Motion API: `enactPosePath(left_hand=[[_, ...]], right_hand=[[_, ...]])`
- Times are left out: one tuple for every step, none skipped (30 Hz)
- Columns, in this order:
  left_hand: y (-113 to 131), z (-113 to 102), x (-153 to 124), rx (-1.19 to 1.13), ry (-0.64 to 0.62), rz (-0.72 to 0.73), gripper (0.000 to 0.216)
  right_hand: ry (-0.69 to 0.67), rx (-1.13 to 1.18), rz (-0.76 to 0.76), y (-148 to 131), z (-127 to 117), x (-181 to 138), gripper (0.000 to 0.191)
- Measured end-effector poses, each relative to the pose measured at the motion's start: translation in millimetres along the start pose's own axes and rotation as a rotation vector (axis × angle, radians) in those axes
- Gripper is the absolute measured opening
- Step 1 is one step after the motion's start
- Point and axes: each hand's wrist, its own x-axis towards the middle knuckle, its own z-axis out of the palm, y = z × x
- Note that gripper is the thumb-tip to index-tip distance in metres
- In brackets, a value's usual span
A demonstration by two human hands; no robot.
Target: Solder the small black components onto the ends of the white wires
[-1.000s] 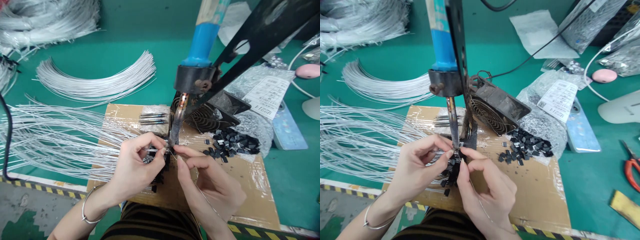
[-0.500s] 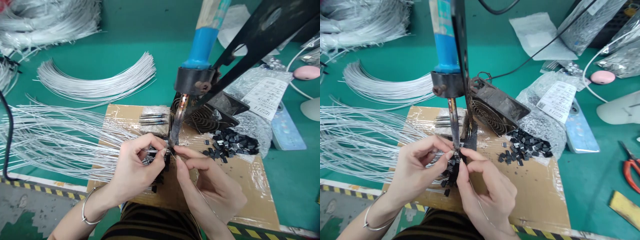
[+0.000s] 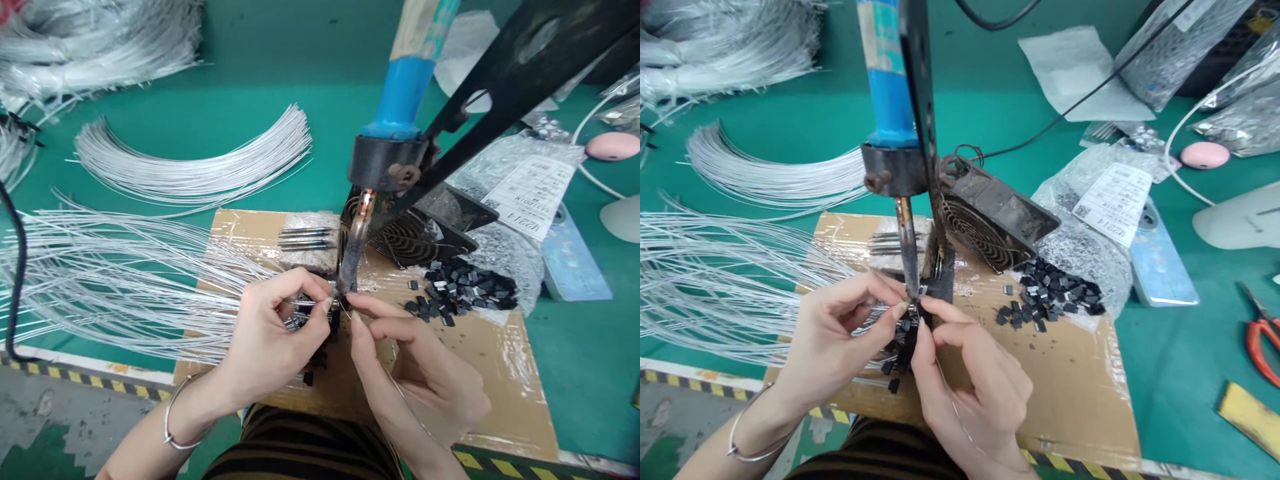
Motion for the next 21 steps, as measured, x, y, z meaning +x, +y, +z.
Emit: enactPosePath(left_hand=[[-0.2, -0.3, -0.4, 0.000, 0.004, 0.005, 0.012], [-0.4, -0.6, -0.7, -0.001, 0.005, 0.009, 0.012], [-0.5, -0.8, -1.1, -0.003, 0.004, 0.013, 0.012], [-0.6, -1.0, -1.3, -0.005, 0.005, 0.016, 0.012], [-0.6, -0.9, -1.3, -0.004, 0.008, 0.017, 0.012], [-0.5, -0.8, -1.2, -0.003, 0.009, 0.016, 0.012], [-0.4, -0.5, -0.9, -0.001, 0.010, 0.017, 0.012], [-0.3, -0.2, -0.5, 0.001, 0.009, 0.018, 0.012], [-0.2, 0.1, -0.2, 0.002, 0.009, 0.019, 0.012], [-0.2, 0.4, 0.1, 0.003, 0.008, 0.019, 0.012], [-0.2, 0.5, 0.3, 0.000, 0.007, 0.020, 0.013], [-0.2, 0.5, 0.3, -0.005, 0.008, 0.021, 0.013], [-0.3, 0.5, 0.3, -0.010, 0.008, 0.016, 0.014], [-0.3, 0.5, 0.3, -0.015, 0.006, 0.014, 0.014], [-0.3, 0.5, 0.3, -0.020, 0.005, 0.016, 0.014], [-0.3, 0.5, 0.4, -0.023, 0.005, 0.017, 0.014], [-0.4, 0.5, 0.5, -0.025, 0.005, 0.019, 0.013], [-0.6, 0.5, 0.6, -0.025, 0.007, 0.020, 0.013], [-0.9, 0.4, 0.6, -0.024, 0.009, 0.021, 0.014], [-1.3, 0.2, 0.6, -0.023, 0.010, 0.019, 0.014], [-1.8, 0.0, 0.4, -0.023, 0.010, 0.015, 0.014]], right_hand=[[0.000, -0.015, -0.015, -0.4, 0.1, 0.6, 0.021], [0.002, -0.031, -0.027, -1.1, 0.1, 1.2, 0.020], [0.005, -0.047, -0.036, -2.1, 0.2, 1.7, 0.020], [0.006, -0.061, -0.042, -3.2, 0.3, 2.1, 0.021], [0.010, -0.072, -0.047, -4.4, 0.5, 2.5, 0.021], [0.014, -0.082, -0.051, -5.5, 0.7, 2.7, 0.021], [0.018, -0.087, -0.057, -6.4, 0.9, 2.9, 0.021], [0.022, -0.091, -0.064, -7.1, 1.1, 3.0, 0.020], [0.023, -0.094, -0.071, -7.5, 1.2, 3.1, 0.020], [0.023, -0.097, -0.078, -7.7, 1.3, 3.2, 0.020], [0.021, -0.097, -0.086, -7.7, 1.3, 3.3, 0.020], [0.017, -0.095, -0.091, -7.6, 1.3, 3.4, 0.020], [0.014, -0.093, -0.092, -7.5, 1.2, 3.4, 0.020], [0.015, -0.090, -0.091, -7.3, 1.2, 3.4, 0.020], [0.016, -0.087, -0.091, -7.1, 1.2, 3.3, 0.020], [0.018, -0.086, -0.086, -6.9, 1.2, 3.2, 0.020], [0.019, -0.087, -0.081, -6.7, 1.2, 3.1, 0.020], [0.019, -0.087, -0.078, -6.5, 1.2, 3.1, 0.020], [0.018, -0.087, -0.077, -6.4, 1.3, 3.2, 0.020], [0.017, -0.089, -0.078, -6.3, 1.3, 3.4, 0.020], [0.016, -0.093, -0.082, -6.2, 1.4, 3.7, 0.020]])
